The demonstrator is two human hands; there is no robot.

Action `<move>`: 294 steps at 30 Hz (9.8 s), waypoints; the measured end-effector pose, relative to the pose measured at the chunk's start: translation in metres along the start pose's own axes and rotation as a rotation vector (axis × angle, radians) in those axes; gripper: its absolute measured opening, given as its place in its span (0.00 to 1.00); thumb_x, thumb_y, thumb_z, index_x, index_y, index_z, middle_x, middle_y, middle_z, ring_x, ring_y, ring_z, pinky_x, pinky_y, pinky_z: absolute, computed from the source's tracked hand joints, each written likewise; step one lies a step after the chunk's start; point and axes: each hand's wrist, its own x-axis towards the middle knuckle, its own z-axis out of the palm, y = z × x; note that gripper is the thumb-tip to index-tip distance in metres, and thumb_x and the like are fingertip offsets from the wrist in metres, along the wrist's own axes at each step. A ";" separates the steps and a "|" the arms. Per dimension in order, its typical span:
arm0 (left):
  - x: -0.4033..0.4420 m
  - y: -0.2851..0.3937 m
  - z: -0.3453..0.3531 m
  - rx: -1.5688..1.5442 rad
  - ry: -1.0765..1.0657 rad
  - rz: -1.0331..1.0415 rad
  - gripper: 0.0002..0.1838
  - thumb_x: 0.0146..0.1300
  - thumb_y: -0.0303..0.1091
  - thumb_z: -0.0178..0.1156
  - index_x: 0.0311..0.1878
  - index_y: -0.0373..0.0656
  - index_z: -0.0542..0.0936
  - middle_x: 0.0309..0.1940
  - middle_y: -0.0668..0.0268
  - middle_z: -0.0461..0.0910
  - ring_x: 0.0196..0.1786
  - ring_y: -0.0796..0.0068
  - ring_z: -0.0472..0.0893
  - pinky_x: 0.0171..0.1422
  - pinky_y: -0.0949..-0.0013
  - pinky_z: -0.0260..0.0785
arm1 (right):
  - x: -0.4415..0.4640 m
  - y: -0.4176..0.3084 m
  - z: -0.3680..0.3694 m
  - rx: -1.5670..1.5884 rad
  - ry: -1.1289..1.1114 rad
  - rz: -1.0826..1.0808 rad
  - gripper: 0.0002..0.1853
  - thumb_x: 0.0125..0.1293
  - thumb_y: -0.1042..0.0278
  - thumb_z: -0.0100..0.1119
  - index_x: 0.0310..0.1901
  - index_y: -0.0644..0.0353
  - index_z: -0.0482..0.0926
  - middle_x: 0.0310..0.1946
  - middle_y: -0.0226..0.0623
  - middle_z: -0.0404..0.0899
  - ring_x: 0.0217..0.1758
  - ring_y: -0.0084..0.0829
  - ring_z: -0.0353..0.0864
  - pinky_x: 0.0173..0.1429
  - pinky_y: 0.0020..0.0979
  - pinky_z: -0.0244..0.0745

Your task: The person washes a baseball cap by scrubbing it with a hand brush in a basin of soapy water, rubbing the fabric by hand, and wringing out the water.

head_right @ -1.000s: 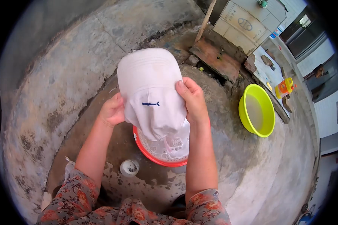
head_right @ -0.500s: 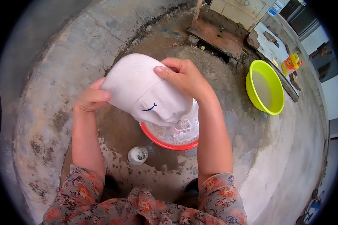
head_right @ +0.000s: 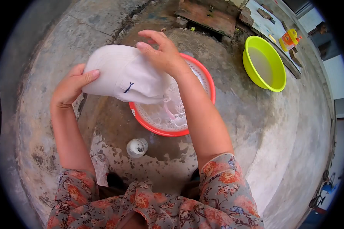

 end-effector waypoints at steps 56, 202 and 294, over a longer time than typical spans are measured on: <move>0.043 -0.053 0.059 -0.844 0.266 0.336 0.30 0.43 0.16 0.49 0.56 0.36 0.65 0.52 0.59 0.71 0.56 0.66 0.71 0.62 0.64 0.60 | -0.064 -0.049 0.021 -0.023 -0.214 0.106 0.24 0.61 0.68 0.55 0.60 0.50 0.65 0.40 0.41 0.76 0.27 0.28 0.77 0.32 0.28 0.72; 0.029 -0.038 0.017 -1.158 0.160 0.489 0.29 0.49 0.18 0.49 0.60 0.33 0.61 0.58 0.53 0.65 0.62 0.57 0.64 0.67 0.53 0.54 | -0.065 -0.014 -0.069 -0.556 -0.022 0.161 0.23 0.58 0.66 0.57 0.57 0.45 0.68 0.36 0.47 0.78 0.30 0.37 0.78 0.39 0.33 0.73; -0.133 0.250 0.088 -1.018 -0.006 -0.361 0.29 0.54 0.25 0.53 0.62 0.33 0.60 0.60 0.52 0.62 0.62 0.54 0.62 0.68 0.54 0.50 | -0.002 -0.369 -0.228 0.557 0.624 0.669 0.17 0.66 0.50 0.44 0.30 0.55 0.70 0.22 0.24 0.68 0.24 0.17 0.66 0.28 0.23 0.64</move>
